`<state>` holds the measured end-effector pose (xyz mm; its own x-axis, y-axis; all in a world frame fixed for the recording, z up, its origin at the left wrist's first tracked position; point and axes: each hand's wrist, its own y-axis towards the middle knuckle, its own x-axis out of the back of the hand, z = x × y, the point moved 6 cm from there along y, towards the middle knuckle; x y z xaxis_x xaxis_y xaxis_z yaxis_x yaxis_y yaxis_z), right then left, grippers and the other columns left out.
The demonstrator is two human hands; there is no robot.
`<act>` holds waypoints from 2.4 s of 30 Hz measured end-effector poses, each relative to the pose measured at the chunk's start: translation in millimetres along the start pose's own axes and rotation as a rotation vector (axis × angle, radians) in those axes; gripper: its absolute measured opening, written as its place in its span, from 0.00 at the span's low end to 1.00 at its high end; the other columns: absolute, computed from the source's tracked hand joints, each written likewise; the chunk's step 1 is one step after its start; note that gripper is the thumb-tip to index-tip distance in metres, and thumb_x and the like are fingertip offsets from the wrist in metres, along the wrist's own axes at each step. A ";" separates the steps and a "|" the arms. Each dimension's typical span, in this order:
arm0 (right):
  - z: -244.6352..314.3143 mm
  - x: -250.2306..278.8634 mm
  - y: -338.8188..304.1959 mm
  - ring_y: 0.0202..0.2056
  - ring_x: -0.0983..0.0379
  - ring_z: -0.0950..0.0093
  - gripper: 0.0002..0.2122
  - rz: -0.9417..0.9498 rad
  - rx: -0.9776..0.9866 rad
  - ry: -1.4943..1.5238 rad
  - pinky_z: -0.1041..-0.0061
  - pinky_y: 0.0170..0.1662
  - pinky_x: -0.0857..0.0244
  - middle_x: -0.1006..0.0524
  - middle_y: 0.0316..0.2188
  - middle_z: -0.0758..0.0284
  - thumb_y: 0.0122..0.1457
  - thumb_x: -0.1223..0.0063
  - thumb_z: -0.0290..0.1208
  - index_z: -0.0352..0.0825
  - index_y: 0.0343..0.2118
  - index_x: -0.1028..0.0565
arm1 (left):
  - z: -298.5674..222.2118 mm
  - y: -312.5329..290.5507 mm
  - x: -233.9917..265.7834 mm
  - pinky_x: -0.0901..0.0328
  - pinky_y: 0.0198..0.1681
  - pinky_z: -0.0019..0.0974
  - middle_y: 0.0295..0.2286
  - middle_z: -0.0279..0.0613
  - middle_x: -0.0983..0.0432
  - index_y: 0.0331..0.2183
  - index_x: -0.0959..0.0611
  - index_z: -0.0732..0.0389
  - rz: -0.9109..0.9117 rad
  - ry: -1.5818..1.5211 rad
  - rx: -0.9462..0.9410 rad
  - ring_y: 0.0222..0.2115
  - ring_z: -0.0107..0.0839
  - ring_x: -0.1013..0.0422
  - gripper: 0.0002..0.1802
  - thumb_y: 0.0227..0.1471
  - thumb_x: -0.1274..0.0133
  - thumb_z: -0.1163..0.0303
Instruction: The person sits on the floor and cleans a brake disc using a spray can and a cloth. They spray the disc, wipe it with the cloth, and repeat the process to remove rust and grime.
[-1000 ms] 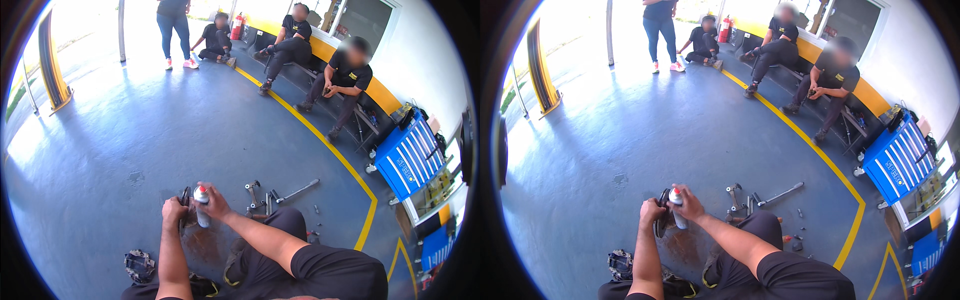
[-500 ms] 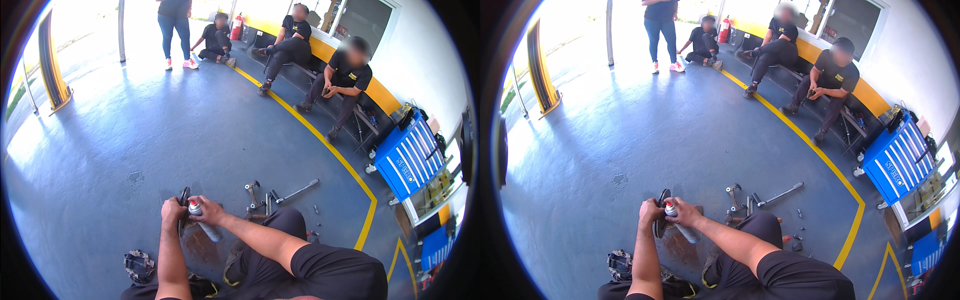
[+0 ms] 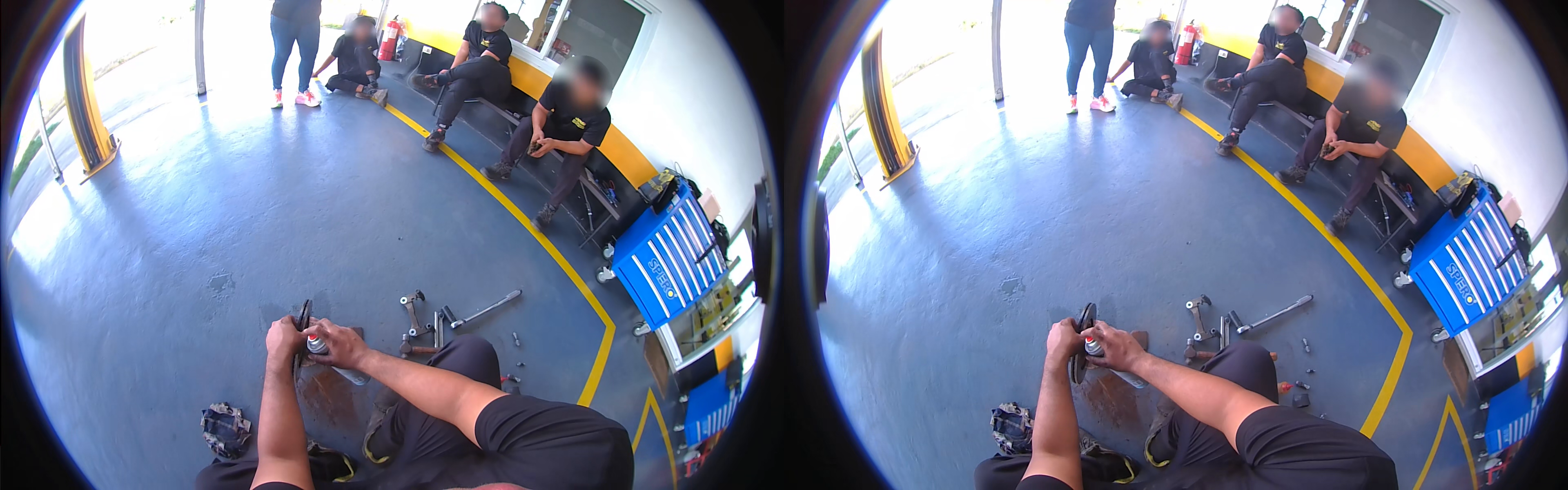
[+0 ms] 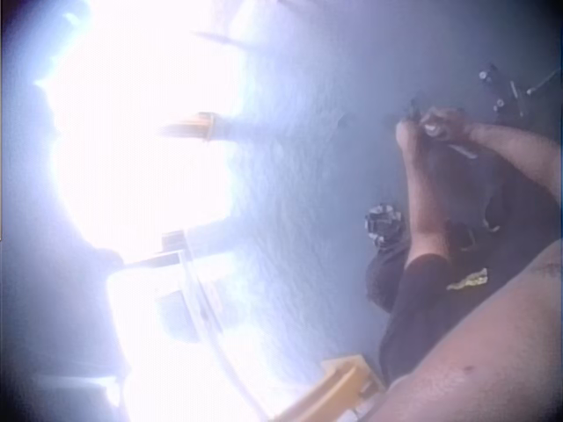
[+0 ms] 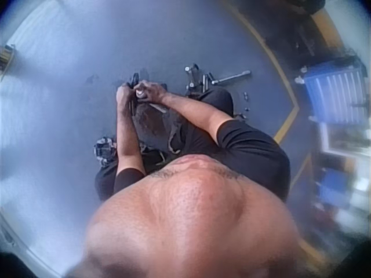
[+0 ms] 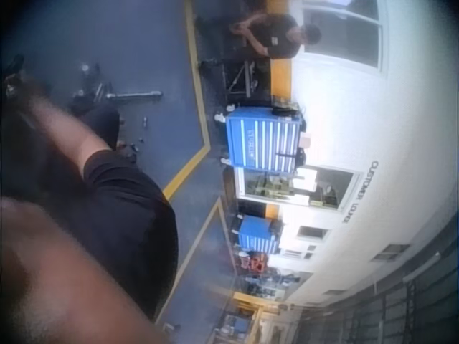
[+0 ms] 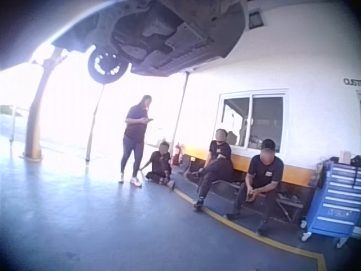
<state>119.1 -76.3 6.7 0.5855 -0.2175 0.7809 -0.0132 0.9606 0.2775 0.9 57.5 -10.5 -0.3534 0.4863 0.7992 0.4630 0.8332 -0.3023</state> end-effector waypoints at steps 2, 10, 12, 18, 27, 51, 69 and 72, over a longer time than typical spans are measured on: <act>0.6 0.1 0.4 0.54 0.21 0.48 0.32 0.012 0.004 0.008 0.51 0.56 0.22 0.27 0.57 0.54 0.60 0.30 0.48 0.50 0.64 0.32 | -0.2 0.4 -3.7 0.23 0.51 0.53 0.42 0.54 0.12 0.43 0.09 0.60 -0.017 -0.006 -0.019 0.47 0.52 0.16 0.32 0.48 0.30 0.43; 1.8 -4.3 3.1 0.55 0.21 0.49 0.30 0.063 -0.058 0.004 0.51 0.55 0.22 0.28 0.60 0.55 0.59 0.29 0.47 0.50 0.62 0.32 | 11.7 8.8 -14.3 0.23 0.49 0.53 0.39 0.52 0.11 0.40 0.09 0.59 -0.033 -0.020 -0.037 0.44 0.52 0.16 0.28 0.48 0.30 0.45; -0.9 -6.3 3.1 0.55 0.21 0.49 0.30 0.104 -0.100 0.018 0.51 0.56 0.23 0.28 0.61 0.55 0.59 0.29 0.48 0.50 0.62 0.32 | 9.6 8.4 -10.9 0.23 0.49 0.53 0.39 0.53 0.12 0.39 0.09 0.60 -0.033 -0.020 -0.039 0.44 0.52 0.16 0.29 0.48 0.29 0.43; -7.4 -4.3 0.8 0.59 0.23 0.51 0.32 0.126 -0.127 0.022 0.52 0.59 0.24 0.28 0.63 0.55 0.59 0.29 0.48 0.52 0.64 0.32 | 1.1 1.3 0.6 0.23 0.48 0.52 0.38 0.56 0.12 0.38 0.09 0.62 -0.041 -0.022 -0.022 0.43 0.52 0.15 0.35 0.45 0.27 0.37; -24.6 -5.1 7.2 0.60 0.22 0.54 0.33 0.167 -0.253 0.001 0.55 0.61 0.25 0.25 0.62 0.61 0.59 0.28 0.50 0.50 0.64 0.30 | 5.9 10.8 1.3 0.23 0.50 0.52 0.39 0.55 0.12 0.39 0.08 0.61 -0.140 -0.058 -0.037 0.43 0.52 0.15 0.21 0.47 0.29 0.56; -16.2 -25.2 -11.2 0.56 0.23 0.52 0.34 -0.082 0.239 -0.037 0.53 0.55 0.25 0.28 0.56 0.56 0.57 0.25 0.36 0.51 0.63 0.36 | 45.6 28.8 8.9 0.24 0.58 0.40 0.49 0.48 0.12 0.57 0.13 0.61 0.106 -0.313 -0.049 0.50 0.37 0.16 0.29 0.51 0.35 0.72; -23.3 -72.7 -12.1 0.60 0.29 0.49 0.37 -0.093 0.226 0.055 0.50 0.61 0.28 0.33 0.58 0.54 0.56 0.25 0.33 0.54 0.64 0.37 | 67.9 32.4 19.9 0.27 0.60 0.39 0.52 0.48 0.14 0.59 0.15 0.66 0.135 -0.484 -0.017 0.52 0.36 0.19 0.30 0.52 0.38 0.80; -26.2 -84.1 -18.2 0.60 0.29 0.49 0.37 -0.137 0.197 0.036 0.51 0.61 0.27 0.34 0.59 0.53 0.56 0.24 0.32 0.54 0.64 0.37 | 66.9 29.4 20.9 0.27 0.60 0.39 0.52 0.48 0.14 0.58 0.15 0.66 0.127 -0.490 -0.015 0.52 0.36 0.19 0.28 0.54 0.37 0.80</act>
<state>91.3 -71.0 -78.7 0.6213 -0.3334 0.7091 -0.0874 0.8698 0.4856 -47.2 109.7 -37.4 -0.6316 0.6530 0.4179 0.5376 0.7573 -0.3708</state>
